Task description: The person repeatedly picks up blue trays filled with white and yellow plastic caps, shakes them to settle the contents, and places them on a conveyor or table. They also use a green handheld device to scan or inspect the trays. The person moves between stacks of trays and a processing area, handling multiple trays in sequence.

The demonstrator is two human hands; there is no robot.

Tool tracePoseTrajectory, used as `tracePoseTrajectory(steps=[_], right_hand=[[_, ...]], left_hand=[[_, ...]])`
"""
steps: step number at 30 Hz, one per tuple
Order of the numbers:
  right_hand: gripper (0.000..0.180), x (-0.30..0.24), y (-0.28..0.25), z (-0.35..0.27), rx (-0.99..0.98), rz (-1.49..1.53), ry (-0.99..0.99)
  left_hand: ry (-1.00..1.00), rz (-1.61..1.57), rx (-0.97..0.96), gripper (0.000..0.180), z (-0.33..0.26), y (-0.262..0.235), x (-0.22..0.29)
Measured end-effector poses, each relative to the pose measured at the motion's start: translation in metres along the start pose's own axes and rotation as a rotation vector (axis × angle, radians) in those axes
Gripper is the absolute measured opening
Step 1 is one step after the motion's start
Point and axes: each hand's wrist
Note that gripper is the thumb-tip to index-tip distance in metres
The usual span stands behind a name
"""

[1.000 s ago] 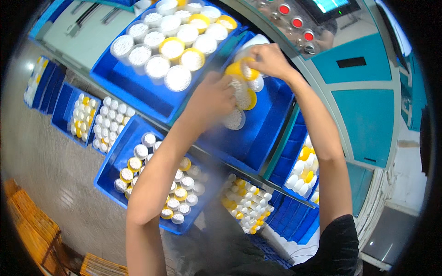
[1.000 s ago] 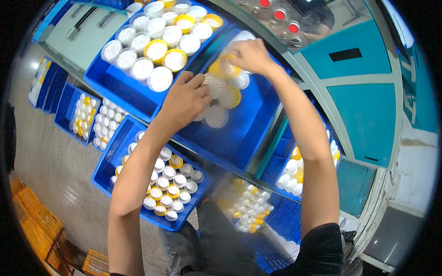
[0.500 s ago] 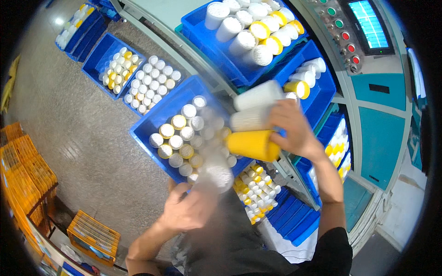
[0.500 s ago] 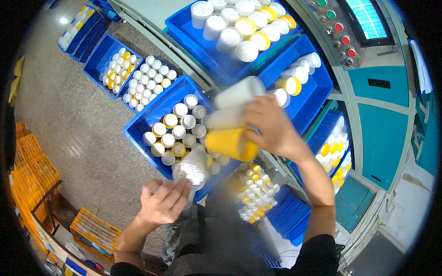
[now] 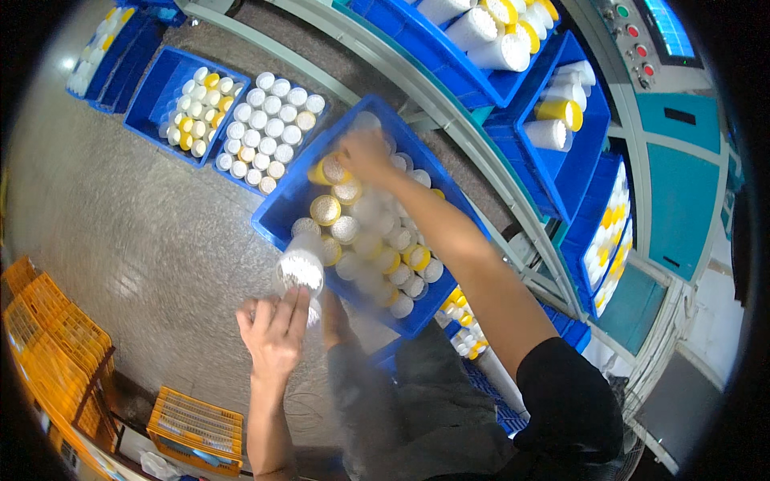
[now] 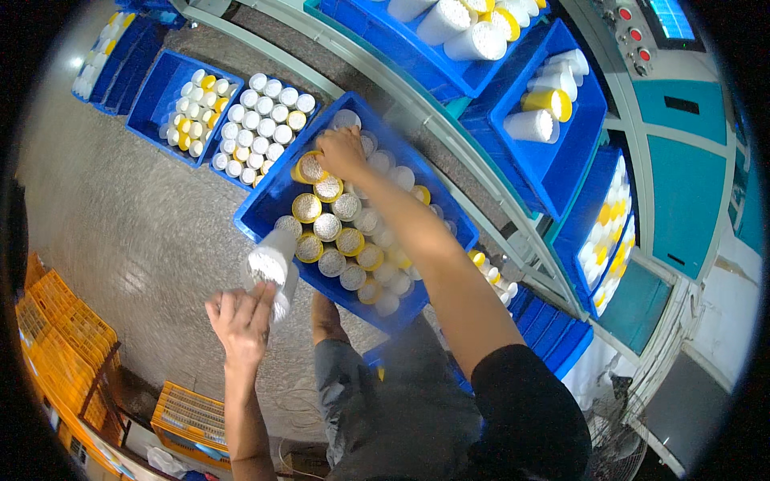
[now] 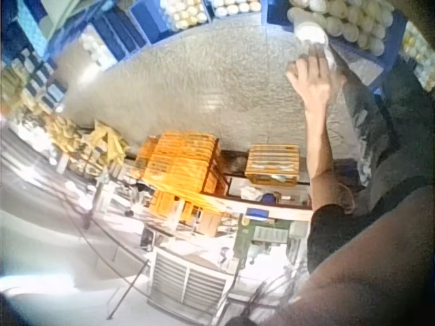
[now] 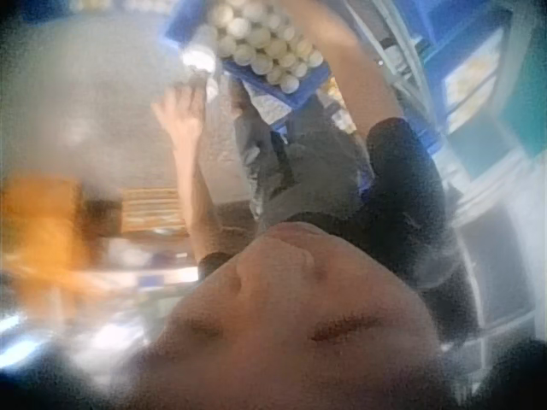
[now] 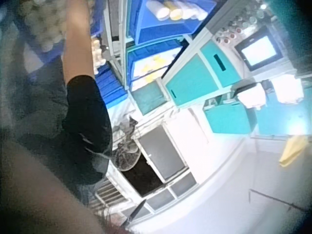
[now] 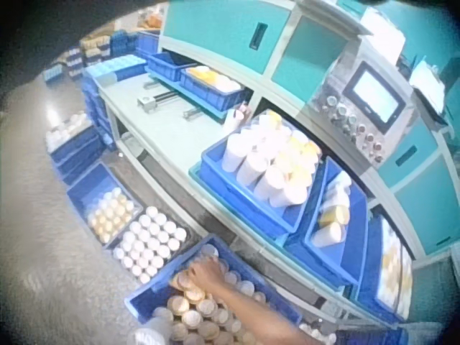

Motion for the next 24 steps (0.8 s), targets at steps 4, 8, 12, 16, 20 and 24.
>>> tracePoseTrajectory(steps=[4,8,12,16,20,24], right_hand=[[0.032,0.002,0.034,0.006,-0.235,-0.295,0.013],[0.030,-0.011,0.031,-0.011,0.102,-0.223,0.015],[0.024,-0.048,0.004,-0.068,0.041,-0.085,-0.018],[0.025,-0.098,0.007,-0.122,0.117,0.038,0.049],[0.029,-0.111,0.023,-0.136,-0.021,0.010,0.217],[0.020,-0.102,0.029,-0.137,-0.074,0.030,0.195]], left_hand=[[0.101,-0.064,0.014,0.032,0.015,0.037,-0.035],[0.184,-0.126,0.009,0.031,0.031,0.064,-0.060],[0.244,-0.144,-0.005,0.031,0.045,0.082,-0.076],[0.334,-0.151,-0.046,0.029,0.055,0.099,-0.085],[0.418,-0.130,-0.114,0.025,0.063,0.118,-0.088],[0.514,-0.061,-0.189,0.021,0.065,0.139,-0.091]])
Point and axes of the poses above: each hand's wrist, its own z-axis towards the middle knuckle, its own y-axis out of the palm, x = y × z, and after that the axes turned 12 degrees about x, right-handed
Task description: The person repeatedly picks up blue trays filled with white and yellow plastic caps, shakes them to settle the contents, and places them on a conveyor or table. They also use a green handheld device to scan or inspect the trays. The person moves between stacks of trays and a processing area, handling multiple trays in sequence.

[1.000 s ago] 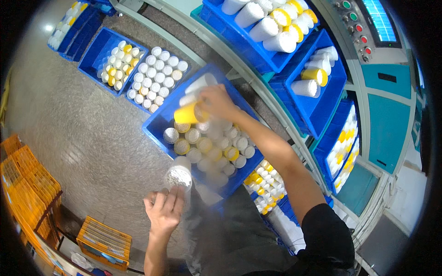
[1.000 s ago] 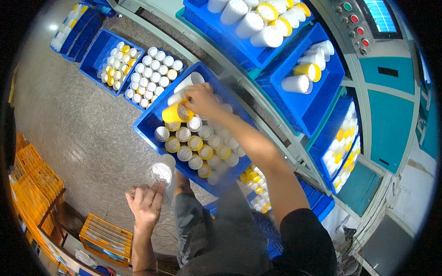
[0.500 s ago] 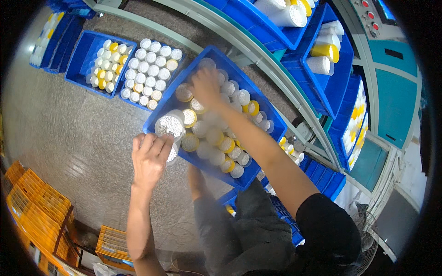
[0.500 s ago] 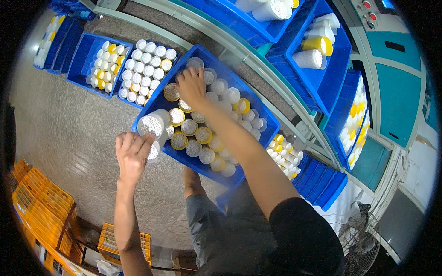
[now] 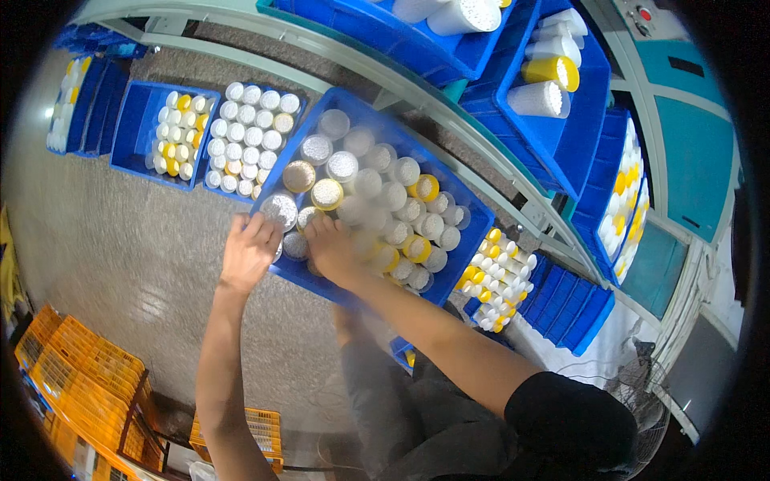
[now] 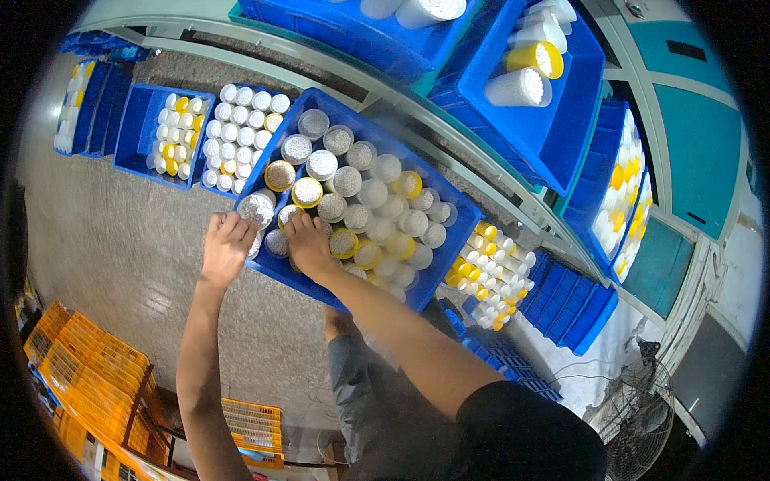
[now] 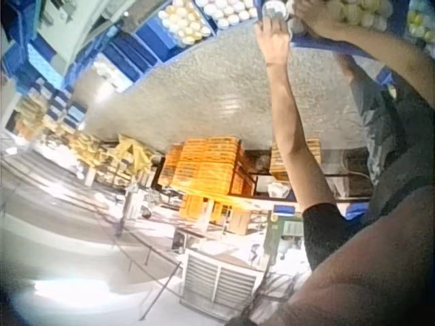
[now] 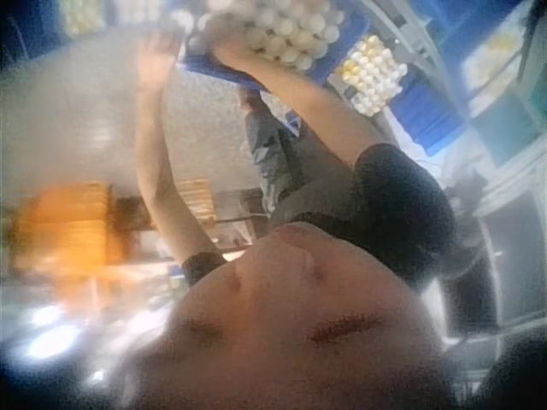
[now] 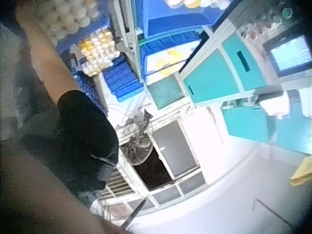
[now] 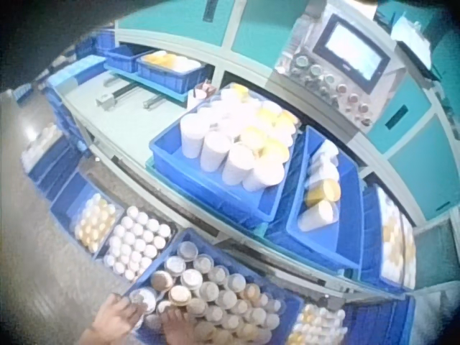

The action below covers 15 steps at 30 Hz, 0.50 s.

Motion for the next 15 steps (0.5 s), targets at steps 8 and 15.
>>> tracePoseTrajectory(steps=[8,15], right_hand=[[0.039,0.015,-0.003,-0.009,-0.092,0.073,-0.028],[0.026,0.096,-0.189,-0.040,-0.006,0.501,-0.195]], left_hand=[[0.039,0.011,-0.247,0.010,-0.036,0.090,-0.012],[-0.109,0.191,-0.339,0.009,-0.027,0.094,0.013]])
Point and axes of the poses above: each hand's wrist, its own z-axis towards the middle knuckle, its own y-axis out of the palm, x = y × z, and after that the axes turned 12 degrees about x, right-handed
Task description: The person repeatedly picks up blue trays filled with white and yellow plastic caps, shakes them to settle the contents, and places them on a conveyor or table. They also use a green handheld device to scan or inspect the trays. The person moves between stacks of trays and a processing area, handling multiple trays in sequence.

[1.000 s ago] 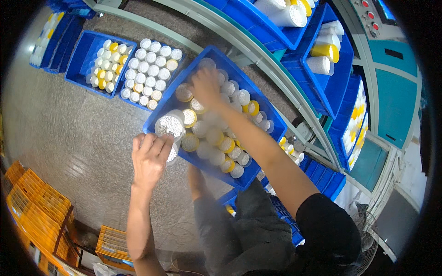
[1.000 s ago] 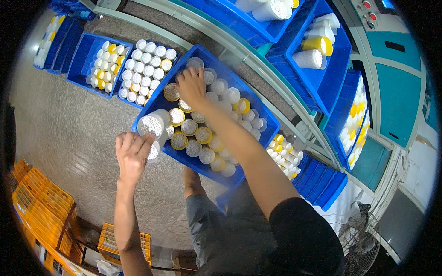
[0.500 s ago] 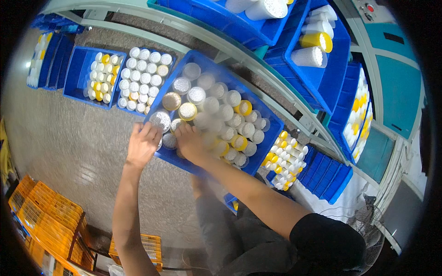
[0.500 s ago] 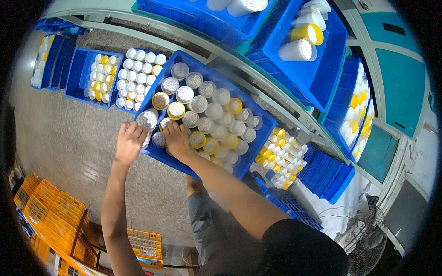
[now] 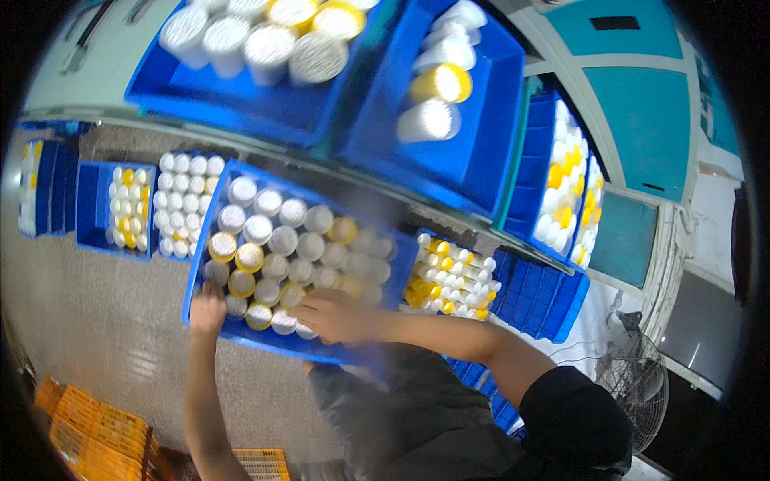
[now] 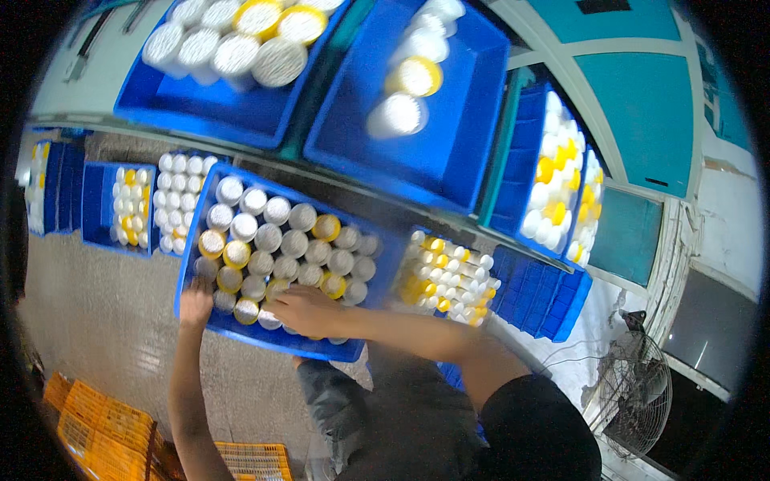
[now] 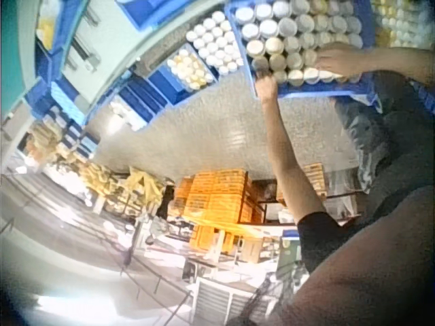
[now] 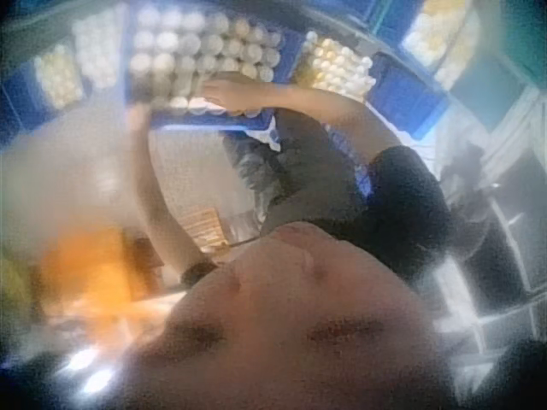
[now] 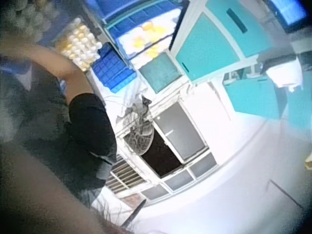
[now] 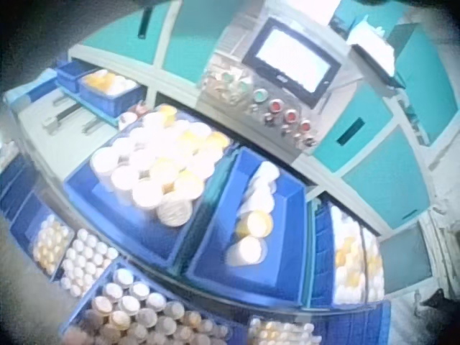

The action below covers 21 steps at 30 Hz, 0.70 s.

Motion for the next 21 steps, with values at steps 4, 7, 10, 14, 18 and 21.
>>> tracePoseTrajectory(steps=[4,7,10,14,18,21], right_hand=[[0.017,0.009,-0.166,0.007,0.208,-0.129,-0.235],[0.017,0.059,-0.283,0.050,0.460,-0.376,0.021],[0.035,0.125,-0.369,0.124,0.653,-0.668,-0.148],[0.031,0.179,-0.410,0.185,0.359,-0.941,-0.046],[0.031,0.206,-0.416,0.208,0.085,-0.935,-0.014],[0.032,0.216,-0.414,0.211,0.120,-0.937,-0.149]], left_hand=[[0.006,-0.010,-0.157,0.006,0.050,-0.091,0.038],[0.015,-0.210,0.098,0.006,0.140,-0.168,0.084],[0.059,-0.527,0.506,0.010,0.264,-0.230,0.137],[0.185,-0.437,0.653,0.020,0.406,-0.265,0.172],[0.268,-0.187,0.524,0.014,0.460,-0.254,0.178],[0.249,-0.160,0.521,0.011,0.467,-0.243,0.177]])
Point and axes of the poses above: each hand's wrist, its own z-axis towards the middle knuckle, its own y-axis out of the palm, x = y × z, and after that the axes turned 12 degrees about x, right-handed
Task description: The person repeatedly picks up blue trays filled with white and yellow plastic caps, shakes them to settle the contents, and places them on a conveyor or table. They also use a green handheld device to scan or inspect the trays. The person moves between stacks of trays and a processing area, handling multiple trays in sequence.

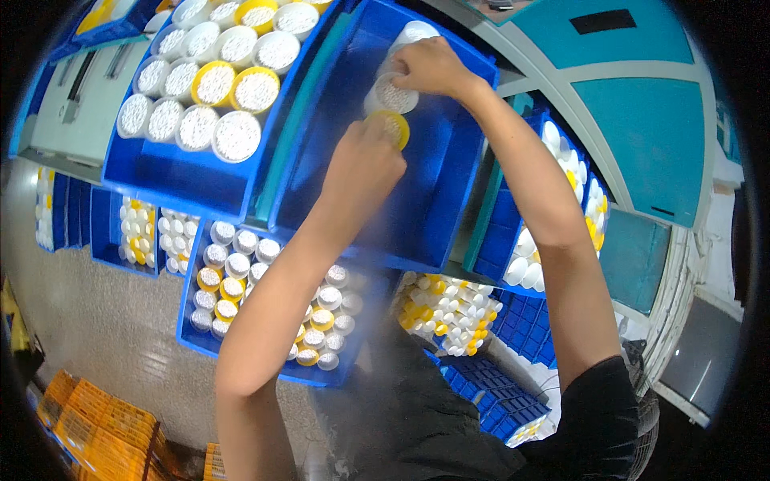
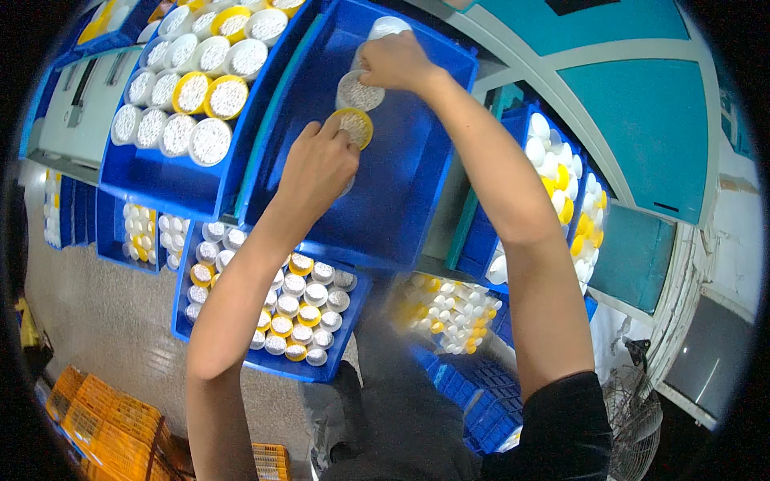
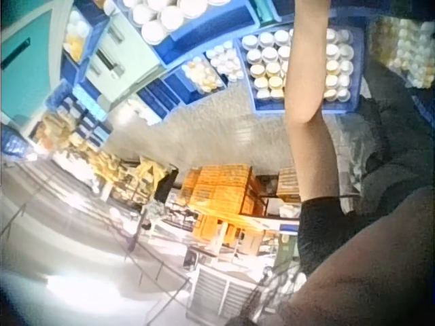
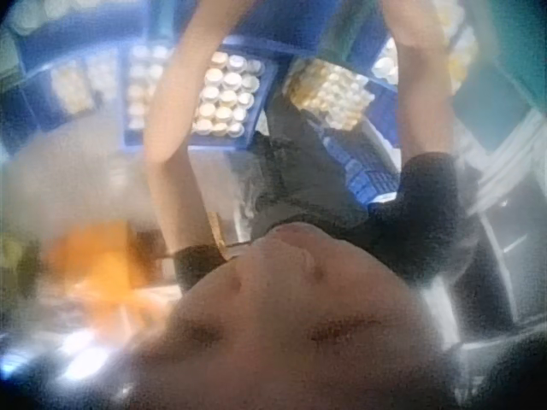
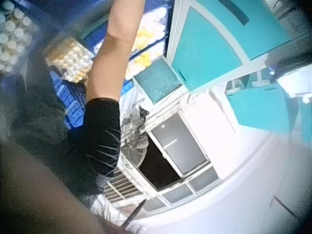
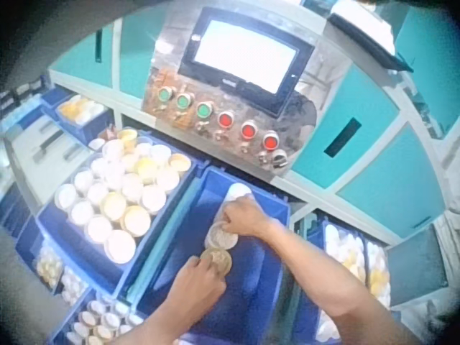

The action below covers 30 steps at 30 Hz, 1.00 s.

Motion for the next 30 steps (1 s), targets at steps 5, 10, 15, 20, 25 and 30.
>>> tracePoseTrajectory(steps=[5,10,15,20,25,30], right_hand=[[0.027,-0.019,-0.027,-0.017,-0.147,-0.057,0.071],[0.019,-0.099,-0.125,-0.078,0.046,-0.011,0.067],[0.024,-0.215,-0.205,-0.126,-0.029,0.138,0.108],[0.019,-0.319,-0.167,-0.128,-0.269,0.493,0.052],[0.014,-0.427,-0.023,-0.098,-0.139,0.581,0.066],[0.017,-0.504,0.099,-0.046,0.009,0.420,0.128]], left_hand=[[0.024,-0.123,0.095,0.009,-0.014,-0.022,-0.001],[-0.041,-0.235,0.347,0.014,-0.091,-0.116,0.028],[-0.166,-0.118,0.321,0.031,-0.213,-0.207,0.036],[-0.319,-0.039,-0.014,0.026,-0.358,-0.204,0.003],[-0.277,-0.030,-0.068,0.020,-0.475,-0.164,-0.045],[-0.272,-0.103,-0.079,0.023,-0.518,-0.146,-0.068]])
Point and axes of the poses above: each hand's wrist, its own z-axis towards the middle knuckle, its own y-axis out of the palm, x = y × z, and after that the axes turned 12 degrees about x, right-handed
